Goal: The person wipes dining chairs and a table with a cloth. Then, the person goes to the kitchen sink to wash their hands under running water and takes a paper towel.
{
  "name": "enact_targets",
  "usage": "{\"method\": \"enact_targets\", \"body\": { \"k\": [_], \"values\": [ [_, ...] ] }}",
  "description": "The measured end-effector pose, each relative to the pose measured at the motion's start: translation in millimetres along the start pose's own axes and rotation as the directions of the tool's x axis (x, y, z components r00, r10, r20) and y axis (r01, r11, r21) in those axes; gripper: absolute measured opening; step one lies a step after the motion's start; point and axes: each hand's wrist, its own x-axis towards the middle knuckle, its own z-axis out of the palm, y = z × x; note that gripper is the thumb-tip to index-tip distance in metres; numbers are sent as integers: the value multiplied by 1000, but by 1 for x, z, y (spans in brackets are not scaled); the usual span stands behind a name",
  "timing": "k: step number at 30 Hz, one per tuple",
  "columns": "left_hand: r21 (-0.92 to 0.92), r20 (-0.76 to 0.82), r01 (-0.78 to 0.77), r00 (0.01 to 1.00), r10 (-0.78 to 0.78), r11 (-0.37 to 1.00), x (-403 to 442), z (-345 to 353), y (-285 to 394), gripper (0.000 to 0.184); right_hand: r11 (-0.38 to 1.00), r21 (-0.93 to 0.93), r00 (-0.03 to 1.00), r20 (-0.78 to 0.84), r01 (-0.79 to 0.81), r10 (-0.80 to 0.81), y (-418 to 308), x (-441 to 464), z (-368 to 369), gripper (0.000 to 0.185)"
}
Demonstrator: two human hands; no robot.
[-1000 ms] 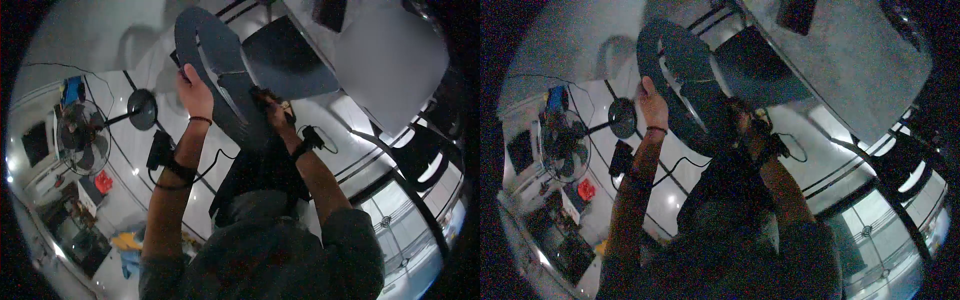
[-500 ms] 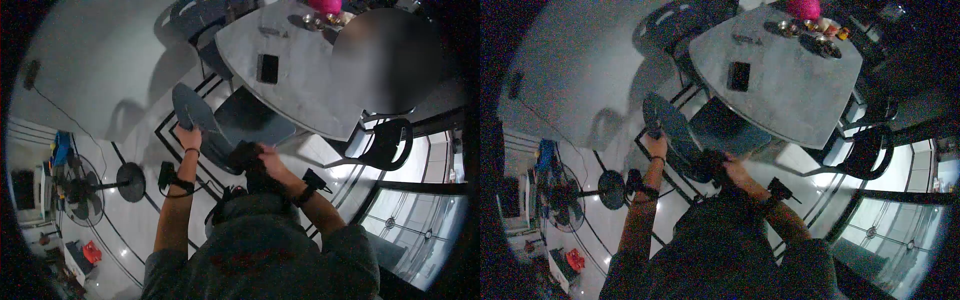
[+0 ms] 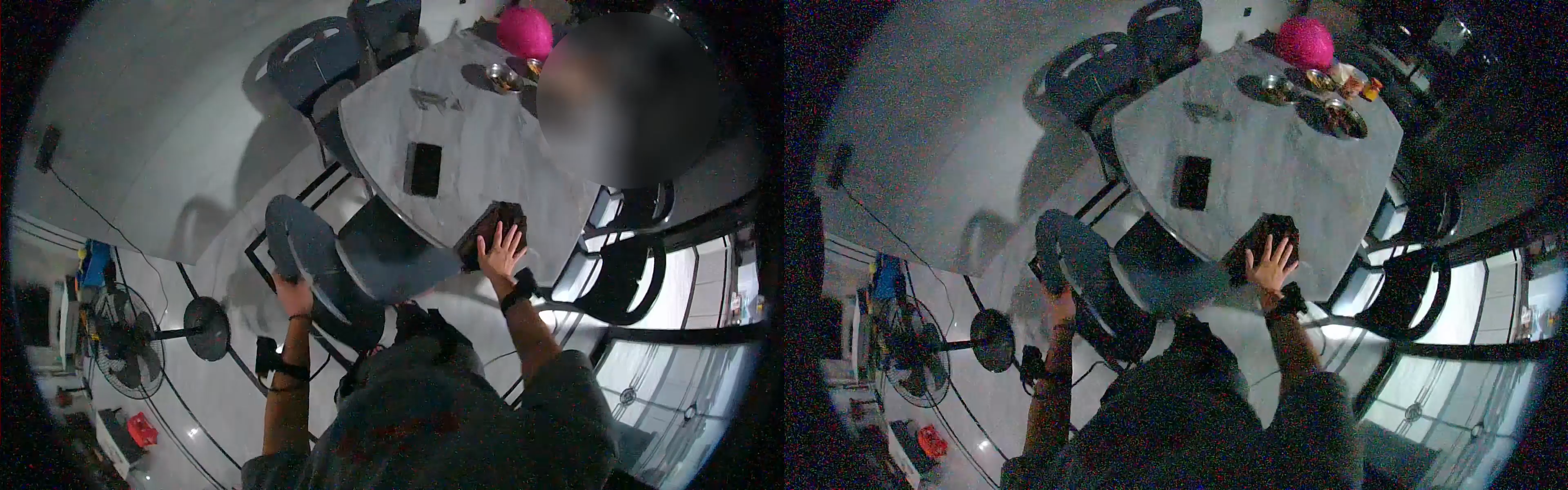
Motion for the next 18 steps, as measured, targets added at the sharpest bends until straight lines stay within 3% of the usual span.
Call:
{"method": "enact_targets", "body": {
  "k": [3,4,6,10,12,13,14,16,17,18],
  "values": [
    [-167,29,2,1000,3,986,13,10,-40,45,1000,8,997,70,17,-18,-24,40,-7,64],
    [-167,29,-2,1000,7,986,11,10,-25,45,1000,10,998,68,15,-15,-26,56,-5,64],
    [22,-38,154,987,-153,988,2,0,20,47,998,-30,996,61,-59,61,-31,87,1,64],
    [-72,57,77,996,-73,994,7,1,2,49,987,-32,987,13,-160,160,-32,153,22,63],
    [64,-25,49,999,-47,997,8,5,-11,49,984,-28,983,-63,-174,172,-28,181,36,61],
    [-88,-32,31,999,-34,996,8,7,-7,49,982,-31,978,-102,-187,183,-27,194,43,60],
    [-77,-43,41,998,-44,996,7,7,-3,49,980,-34,972,-140,-194,187,-26,205,49,59],
    [242,-15,61,998,-60,968,6,4,10,51,984,-59,940,-309,-170,144,-21,225,73,58],
    [95,22,203,978,-206,975,8,3,16,53,981,-62,956,-243,-184,164,-21,228,74,58],
    [94,9,204,979,-206,974,9,3,15,53,977,-65,965,-183,-204,190,-22,232,74,58]
  ]
}}
